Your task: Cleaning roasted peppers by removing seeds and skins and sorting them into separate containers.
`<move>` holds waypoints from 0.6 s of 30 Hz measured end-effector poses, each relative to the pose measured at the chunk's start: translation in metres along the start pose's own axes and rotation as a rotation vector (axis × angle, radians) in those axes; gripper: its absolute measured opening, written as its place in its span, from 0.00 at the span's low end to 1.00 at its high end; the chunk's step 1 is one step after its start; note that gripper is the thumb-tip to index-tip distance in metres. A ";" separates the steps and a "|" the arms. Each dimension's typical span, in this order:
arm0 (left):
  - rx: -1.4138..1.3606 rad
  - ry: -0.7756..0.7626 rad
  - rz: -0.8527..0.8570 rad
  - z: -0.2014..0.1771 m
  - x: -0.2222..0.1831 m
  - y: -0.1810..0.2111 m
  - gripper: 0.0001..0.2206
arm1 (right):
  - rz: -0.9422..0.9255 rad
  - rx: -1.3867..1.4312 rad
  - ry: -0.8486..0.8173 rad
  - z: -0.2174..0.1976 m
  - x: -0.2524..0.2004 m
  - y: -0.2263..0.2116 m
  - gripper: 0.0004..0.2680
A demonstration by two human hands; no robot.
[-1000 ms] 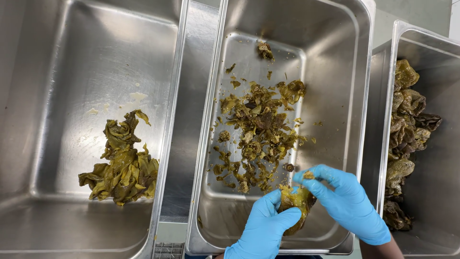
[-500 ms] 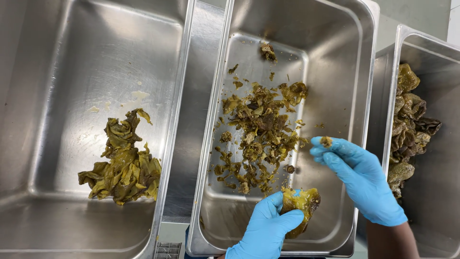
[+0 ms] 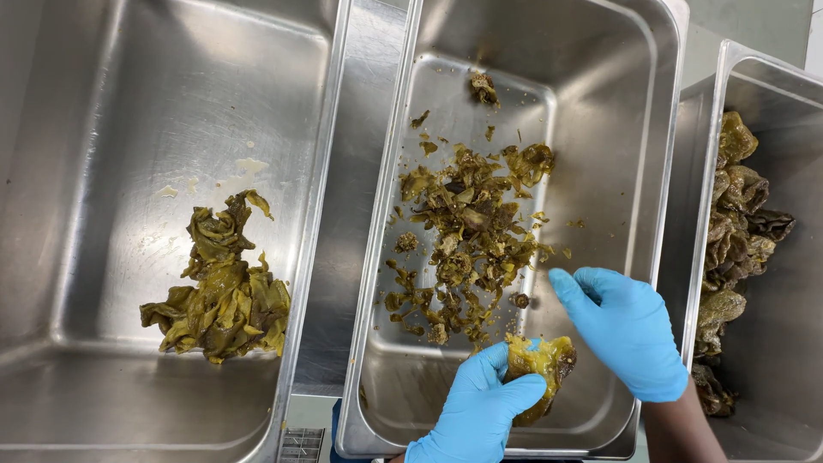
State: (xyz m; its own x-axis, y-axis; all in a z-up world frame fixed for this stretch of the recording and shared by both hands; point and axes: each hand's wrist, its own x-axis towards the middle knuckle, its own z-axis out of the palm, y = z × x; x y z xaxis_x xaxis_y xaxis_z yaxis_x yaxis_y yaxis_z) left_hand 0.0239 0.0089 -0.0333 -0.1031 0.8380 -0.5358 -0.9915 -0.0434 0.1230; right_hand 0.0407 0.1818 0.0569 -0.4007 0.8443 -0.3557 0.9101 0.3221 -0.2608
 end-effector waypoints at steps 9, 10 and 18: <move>-0.190 0.018 0.076 -0.003 -0.002 0.001 0.21 | -0.190 0.706 -0.641 0.002 -0.005 0.056 0.15; -0.189 0.019 0.077 -0.002 -0.002 0.002 0.21 | -0.191 0.707 -0.642 0.008 -0.008 0.061 0.15; -0.176 0.007 0.154 0.006 -0.005 0.011 0.22 | 0.098 0.707 -0.483 0.022 -0.038 0.051 0.22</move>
State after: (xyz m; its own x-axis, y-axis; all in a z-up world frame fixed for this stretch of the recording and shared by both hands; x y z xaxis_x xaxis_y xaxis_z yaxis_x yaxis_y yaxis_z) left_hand 0.0136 0.0076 -0.0248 -0.2543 0.8102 -0.5281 -0.9625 -0.2653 0.0564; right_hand 0.0998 0.1570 0.0372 -0.4705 0.5284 -0.7067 0.7279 -0.2202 -0.6493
